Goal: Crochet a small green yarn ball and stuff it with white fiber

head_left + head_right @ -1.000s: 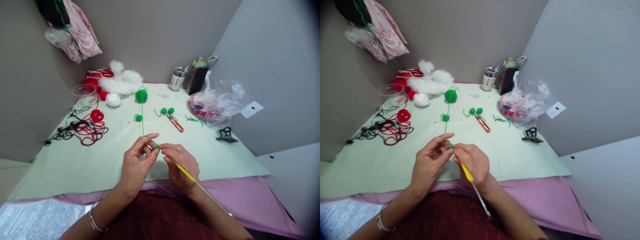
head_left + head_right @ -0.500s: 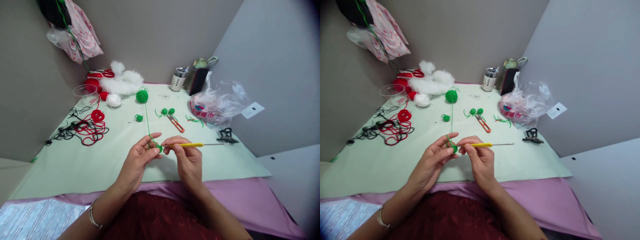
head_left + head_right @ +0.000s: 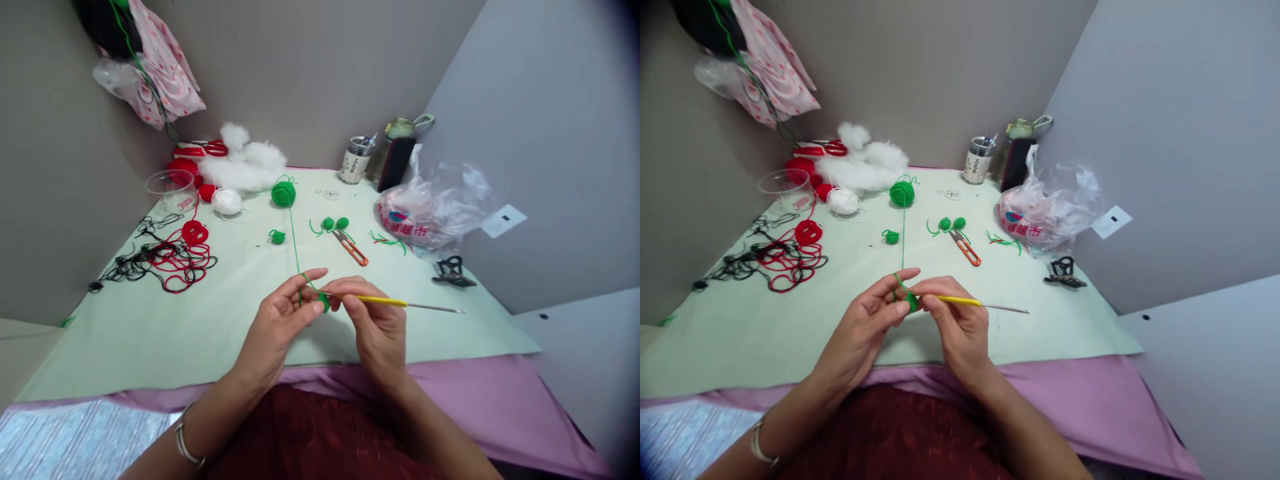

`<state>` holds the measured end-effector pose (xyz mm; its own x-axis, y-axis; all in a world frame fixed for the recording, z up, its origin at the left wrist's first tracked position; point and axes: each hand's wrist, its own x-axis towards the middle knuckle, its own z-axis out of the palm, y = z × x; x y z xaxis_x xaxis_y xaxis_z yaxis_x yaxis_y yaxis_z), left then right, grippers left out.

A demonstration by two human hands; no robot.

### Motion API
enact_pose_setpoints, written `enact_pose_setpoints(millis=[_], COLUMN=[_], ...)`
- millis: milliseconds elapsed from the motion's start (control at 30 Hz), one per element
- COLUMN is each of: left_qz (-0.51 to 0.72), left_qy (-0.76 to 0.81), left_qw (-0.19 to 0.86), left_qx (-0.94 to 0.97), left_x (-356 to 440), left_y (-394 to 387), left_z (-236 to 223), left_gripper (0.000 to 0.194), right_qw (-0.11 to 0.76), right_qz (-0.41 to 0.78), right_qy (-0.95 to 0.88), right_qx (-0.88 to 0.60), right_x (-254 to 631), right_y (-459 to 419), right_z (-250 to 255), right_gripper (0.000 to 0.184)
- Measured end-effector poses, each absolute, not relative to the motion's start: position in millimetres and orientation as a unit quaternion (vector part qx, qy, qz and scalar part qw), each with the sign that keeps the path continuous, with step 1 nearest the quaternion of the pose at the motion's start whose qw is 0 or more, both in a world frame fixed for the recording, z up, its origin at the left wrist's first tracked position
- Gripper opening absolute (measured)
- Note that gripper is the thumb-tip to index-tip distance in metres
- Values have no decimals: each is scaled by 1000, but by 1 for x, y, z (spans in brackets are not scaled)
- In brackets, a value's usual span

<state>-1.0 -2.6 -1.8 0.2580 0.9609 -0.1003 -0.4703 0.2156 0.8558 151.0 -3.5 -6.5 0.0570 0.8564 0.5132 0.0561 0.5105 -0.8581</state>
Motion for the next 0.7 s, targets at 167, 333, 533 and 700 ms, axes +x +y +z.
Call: enact_pose_setpoints(millis=[167,333,533,700], left_qz=[532,488,510,517], left_qy=[338,303,331,360], left_qw=[716,791,728,692], left_qx=[300,211,318,353], left_x=[4,-2,-4,-4], left_y=[-2,7,4,0], left_z=[-2,-2,-2,-1], left_gripper=[46,36,39,35], right_qw=[591,622,620,621], right_qz=[141,202,386,429], right_qy=[-701,-644,-572,-535], right_qx=[-374,-396,-372,-379], right_x=[148,154,154,156], right_y=[-8,-4,2,3], right_z=[-12,-13,-9,-11], right_gripper=[27,23,16,19])
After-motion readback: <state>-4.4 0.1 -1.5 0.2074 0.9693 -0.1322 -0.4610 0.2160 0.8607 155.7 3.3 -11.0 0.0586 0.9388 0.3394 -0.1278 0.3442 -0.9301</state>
